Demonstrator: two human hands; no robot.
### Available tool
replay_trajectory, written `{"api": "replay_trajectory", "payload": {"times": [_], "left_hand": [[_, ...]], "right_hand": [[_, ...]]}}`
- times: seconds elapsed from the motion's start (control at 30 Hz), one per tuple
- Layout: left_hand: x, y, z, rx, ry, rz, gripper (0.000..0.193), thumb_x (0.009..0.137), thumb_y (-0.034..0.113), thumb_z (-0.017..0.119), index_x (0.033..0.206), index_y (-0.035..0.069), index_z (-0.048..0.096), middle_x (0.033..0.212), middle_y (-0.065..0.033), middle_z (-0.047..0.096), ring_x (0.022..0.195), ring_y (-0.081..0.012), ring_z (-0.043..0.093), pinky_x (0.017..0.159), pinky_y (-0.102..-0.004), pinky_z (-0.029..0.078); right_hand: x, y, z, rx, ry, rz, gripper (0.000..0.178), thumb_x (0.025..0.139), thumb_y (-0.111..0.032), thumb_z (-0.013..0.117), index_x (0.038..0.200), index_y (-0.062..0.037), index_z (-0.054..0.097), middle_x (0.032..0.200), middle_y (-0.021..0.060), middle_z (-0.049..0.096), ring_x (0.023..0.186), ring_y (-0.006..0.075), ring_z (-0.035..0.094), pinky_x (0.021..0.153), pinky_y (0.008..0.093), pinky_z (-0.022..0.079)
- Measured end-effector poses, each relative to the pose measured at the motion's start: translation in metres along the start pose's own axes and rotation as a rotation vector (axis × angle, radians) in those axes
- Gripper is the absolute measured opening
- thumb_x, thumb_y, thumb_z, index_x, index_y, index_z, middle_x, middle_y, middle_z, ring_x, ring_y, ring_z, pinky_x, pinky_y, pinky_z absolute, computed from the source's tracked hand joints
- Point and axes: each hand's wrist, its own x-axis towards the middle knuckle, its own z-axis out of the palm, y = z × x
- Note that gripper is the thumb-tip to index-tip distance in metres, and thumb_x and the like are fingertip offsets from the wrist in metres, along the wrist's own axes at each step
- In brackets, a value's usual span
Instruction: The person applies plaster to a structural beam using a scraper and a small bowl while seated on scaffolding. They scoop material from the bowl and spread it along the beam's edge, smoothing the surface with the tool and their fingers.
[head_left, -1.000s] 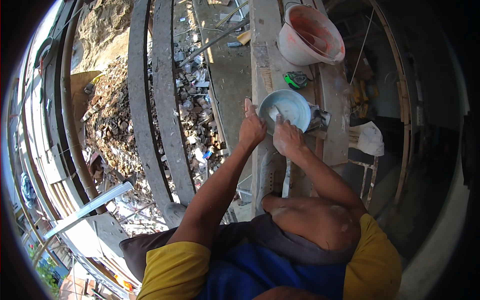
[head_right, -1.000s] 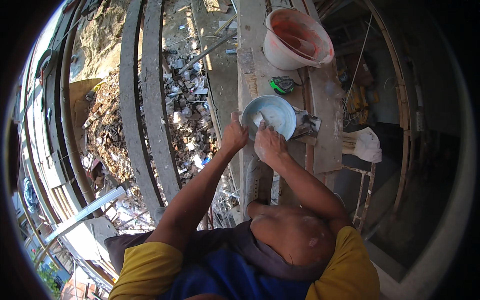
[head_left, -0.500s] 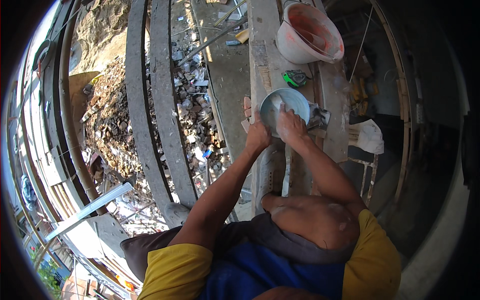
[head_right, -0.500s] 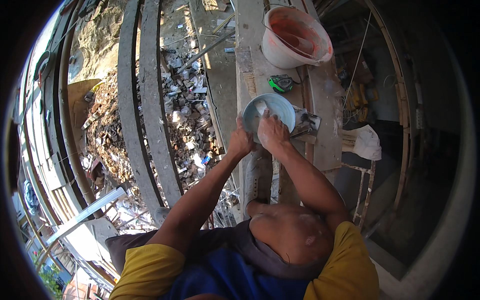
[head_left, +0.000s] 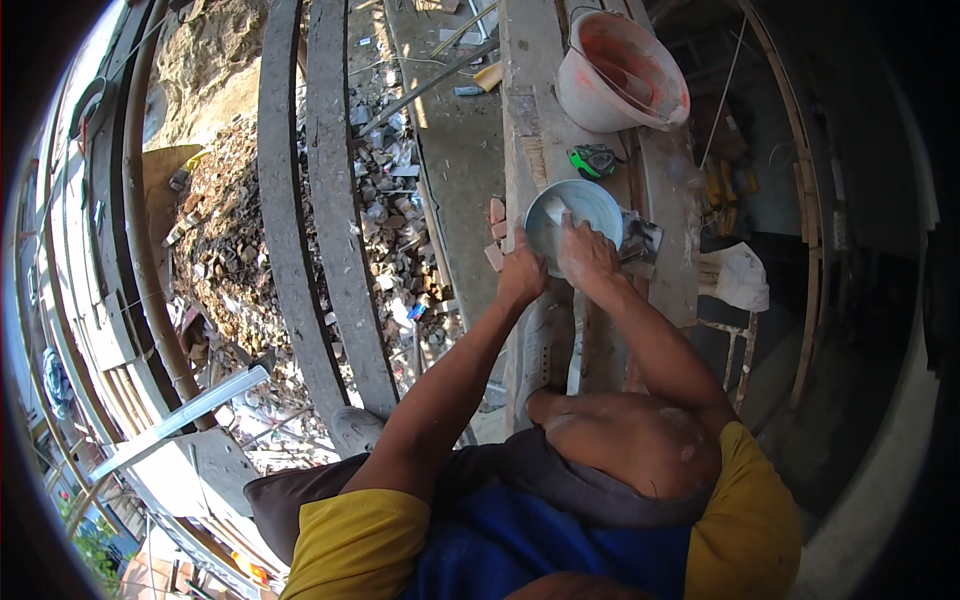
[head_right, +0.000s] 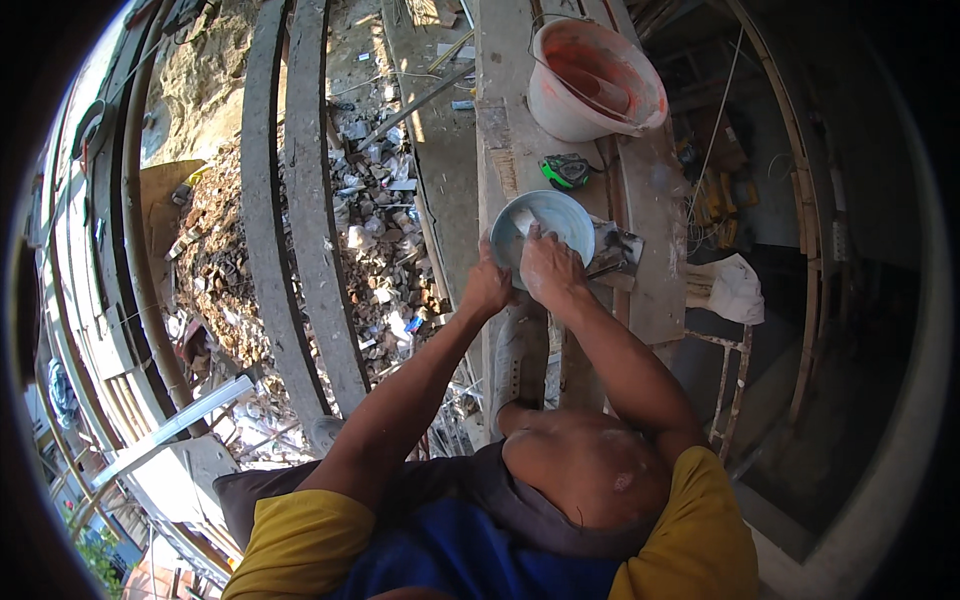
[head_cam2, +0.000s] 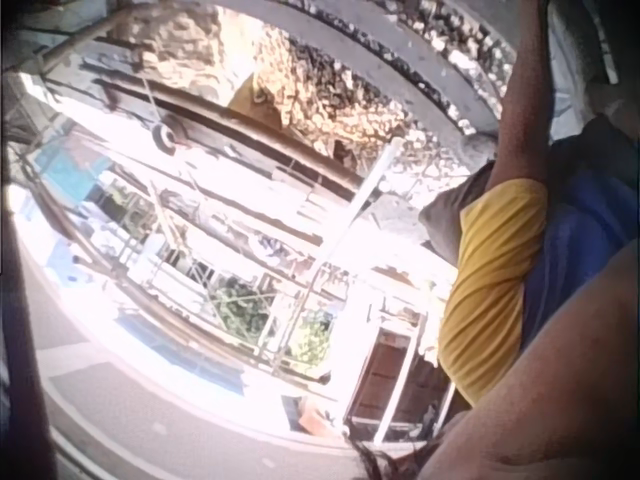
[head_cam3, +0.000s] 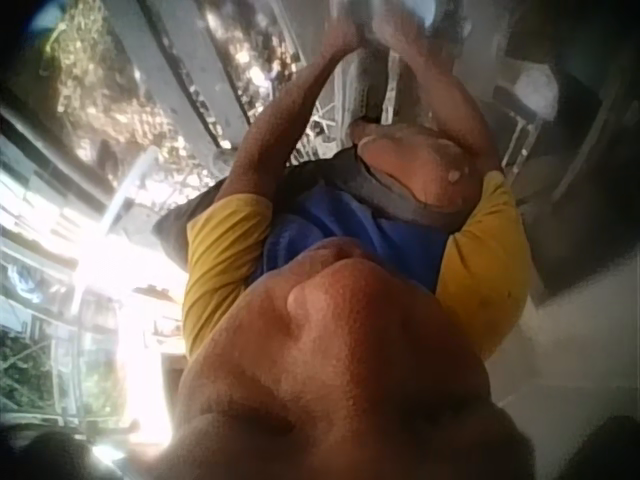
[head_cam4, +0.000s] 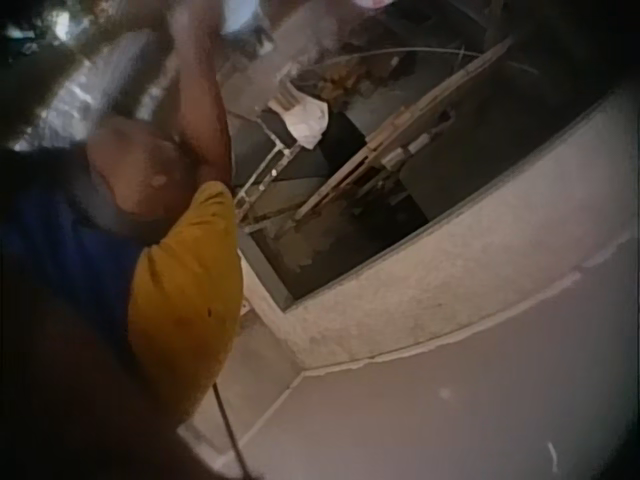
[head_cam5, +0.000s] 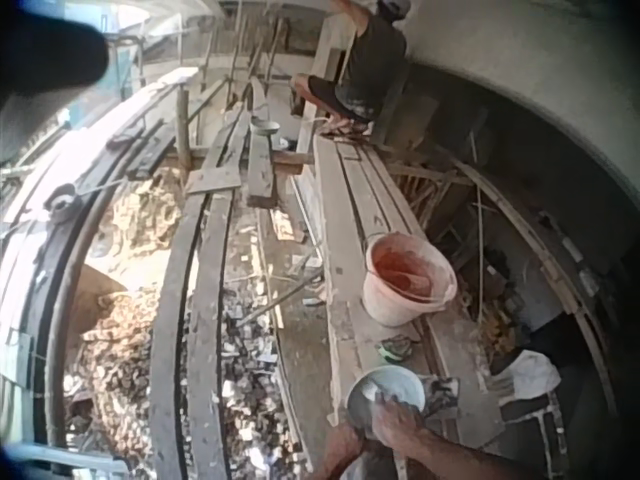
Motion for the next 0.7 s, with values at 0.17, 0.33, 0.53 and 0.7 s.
{"api": "replay_trajectory", "payload": {"times": [0.17,0.33,0.53,0.7], "left_hand": [[0.004,-0.008,0.004,0.021,0.001,-0.012,0.076,0.086,0.013,0.055,0.147,0.000,0.010,0.091,-0.0356,0.064,0.088,-0.0524,0.062,0.080,-0.0552,0.050],[0.003,-0.006,0.005,-0.009,0.009,0.007,0.076,0.085,0.013,0.054,0.146,-0.004,0.012,0.090,-0.0367,0.063,0.086,-0.0524,0.063,0.079,-0.0550,0.050],[0.001,-0.006,0.003,-0.022,0.020,0.039,0.077,0.083,0.013,0.053,0.146,-0.008,0.013,0.087,-0.0377,0.062,0.082,-0.0525,0.063,0.076,-0.0548,0.050],[0.001,-0.006,0.002,-0.066,0.012,0.036,0.077,0.083,0.011,0.053,0.146,-0.008,0.011,0.085,-0.0366,0.063,0.080,-0.0519,0.063,0.075,-0.0546,0.050]], "right_hand": [[-0.007,-0.004,0.002,0.024,-0.032,0.025,0.042,0.094,-0.012,0.040,0.127,0.0132,0.045,0.109,0.0344,0.060,0.099,0.0469,0.063,0.085,0.0509,0.053],[0.002,0.003,0.000,0.090,0.006,0.079,0.042,0.094,-0.013,0.040,0.127,0.0136,0.045,0.110,0.0343,0.059,0.100,0.0472,0.063,0.086,0.0508,0.053],[0.000,-0.002,0.002,0.023,-0.056,0.055,0.044,0.094,-0.014,0.041,0.129,0.0128,0.044,0.113,0.0346,0.059,0.104,0.0468,0.062,0.091,0.0508,0.051],[-0.003,-0.011,0.010,0.008,-0.073,0.070,0.045,0.093,-0.014,0.042,0.130,0.0114,0.044,0.117,0.0344,0.058,0.107,0.0456,0.061,0.093,0.0508,0.049]]}}
